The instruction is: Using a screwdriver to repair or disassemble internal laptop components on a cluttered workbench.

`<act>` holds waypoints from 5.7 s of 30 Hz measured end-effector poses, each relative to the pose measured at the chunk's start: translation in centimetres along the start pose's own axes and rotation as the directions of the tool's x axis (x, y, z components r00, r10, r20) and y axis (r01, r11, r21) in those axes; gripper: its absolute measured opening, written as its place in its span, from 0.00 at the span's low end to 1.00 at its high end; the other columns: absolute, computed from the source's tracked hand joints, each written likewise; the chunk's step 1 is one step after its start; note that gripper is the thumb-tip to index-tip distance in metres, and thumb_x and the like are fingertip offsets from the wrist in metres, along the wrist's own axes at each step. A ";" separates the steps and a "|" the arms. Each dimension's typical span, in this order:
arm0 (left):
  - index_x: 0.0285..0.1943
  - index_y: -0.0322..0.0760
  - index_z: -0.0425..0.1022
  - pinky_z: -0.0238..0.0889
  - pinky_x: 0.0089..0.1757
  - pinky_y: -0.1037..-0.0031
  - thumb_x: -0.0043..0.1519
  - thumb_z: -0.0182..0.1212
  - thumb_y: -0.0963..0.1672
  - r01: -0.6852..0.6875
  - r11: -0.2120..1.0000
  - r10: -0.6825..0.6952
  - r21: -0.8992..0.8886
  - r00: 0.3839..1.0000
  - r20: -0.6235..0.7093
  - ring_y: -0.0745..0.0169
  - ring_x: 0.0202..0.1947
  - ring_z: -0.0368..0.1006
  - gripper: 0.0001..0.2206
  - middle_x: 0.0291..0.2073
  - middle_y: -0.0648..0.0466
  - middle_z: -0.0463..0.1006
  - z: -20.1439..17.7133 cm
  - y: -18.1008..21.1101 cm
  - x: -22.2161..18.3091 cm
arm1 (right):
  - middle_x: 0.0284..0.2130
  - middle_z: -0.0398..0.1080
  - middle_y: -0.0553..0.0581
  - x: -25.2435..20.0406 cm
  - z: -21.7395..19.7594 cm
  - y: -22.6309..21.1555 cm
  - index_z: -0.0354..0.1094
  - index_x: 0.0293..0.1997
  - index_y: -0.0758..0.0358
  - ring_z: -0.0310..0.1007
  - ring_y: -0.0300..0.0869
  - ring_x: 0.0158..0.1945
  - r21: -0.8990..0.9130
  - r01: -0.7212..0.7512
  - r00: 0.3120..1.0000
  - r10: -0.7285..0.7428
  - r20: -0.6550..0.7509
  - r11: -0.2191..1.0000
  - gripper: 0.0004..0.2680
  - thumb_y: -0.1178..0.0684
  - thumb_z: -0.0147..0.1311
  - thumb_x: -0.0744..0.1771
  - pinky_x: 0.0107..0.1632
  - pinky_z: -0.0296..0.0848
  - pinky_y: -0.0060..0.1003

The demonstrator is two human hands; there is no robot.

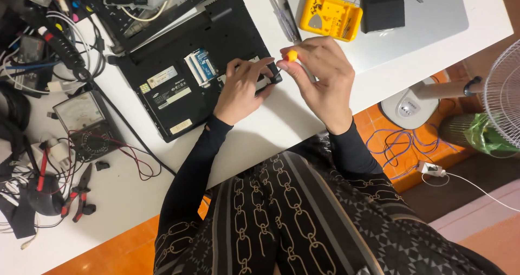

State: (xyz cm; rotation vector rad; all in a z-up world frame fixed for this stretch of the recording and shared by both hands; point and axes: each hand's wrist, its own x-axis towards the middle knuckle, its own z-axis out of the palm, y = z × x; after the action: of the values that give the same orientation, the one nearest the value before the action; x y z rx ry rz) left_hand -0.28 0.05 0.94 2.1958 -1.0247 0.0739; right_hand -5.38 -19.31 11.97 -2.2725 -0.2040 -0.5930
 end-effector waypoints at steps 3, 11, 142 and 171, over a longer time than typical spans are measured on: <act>0.69 0.35 0.64 0.52 0.60 0.58 0.61 0.70 0.43 0.013 1.000 -0.013 0.023 1.000 0.001 0.60 0.48 0.72 0.27 0.43 0.64 0.79 -0.1 0.1 0.4 | 0.39 0.77 0.55 0.3 -0.1 0.5 0.78 0.47 0.65 0.74 0.46 0.48 0.013 0.001 1.000 -0.001 -0.002 1.000 0.08 0.55 0.70 0.67 0.50 0.73 0.39; 0.71 0.33 0.60 0.52 0.60 0.57 0.63 0.71 0.43 0.038 0.999 -0.039 0.022 0.999 0.018 0.56 0.50 0.70 0.29 0.45 0.63 0.78 -0.2 0.5 0.2 | 0.38 0.77 0.55 1.0 -0.5 1.4 0.78 0.47 0.66 0.73 0.46 0.48 0.083 -0.040 0.999 0.040 0.007 0.996 0.08 0.57 0.70 0.67 0.50 0.73 0.39; 0.50 0.46 0.77 0.34 0.69 0.44 0.64 0.68 0.46 0.364 0.817 -0.301 0.448 0.931 -0.208 0.55 0.66 0.62 0.09 0.64 0.58 0.74 0.8 4.4 -13.8 | 0.41 0.78 0.69 -9.0 -10.3 20.8 0.57 0.60 0.61 0.79 0.46 0.40 0.553 0.080 0.650 0.377 -0.659 0.830 0.09 0.46 0.43 0.78 0.42 0.78 0.40; 0.49 0.46 0.77 0.40 0.68 0.44 0.63 0.68 0.44 0.456 0.776 -0.402 0.435 0.890 -0.216 0.56 0.64 0.65 0.08 0.61 0.60 0.76 -0.1 5.8 -12.7 | 0.40 0.74 0.68 -5.7 -5.7 18.7 0.50 0.60 0.59 0.81 0.50 0.44 0.425 -0.072 0.836 0.287 -0.467 0.902 0.09 0.45 0.37 0.79 0.42 0.82 0.40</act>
State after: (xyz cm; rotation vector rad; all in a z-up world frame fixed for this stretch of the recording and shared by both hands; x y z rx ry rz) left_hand -12.95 5.83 0.25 2.7917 -0.4379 0.2611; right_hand -6.40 -36.20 0.72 -1.6453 0.1563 -0.9482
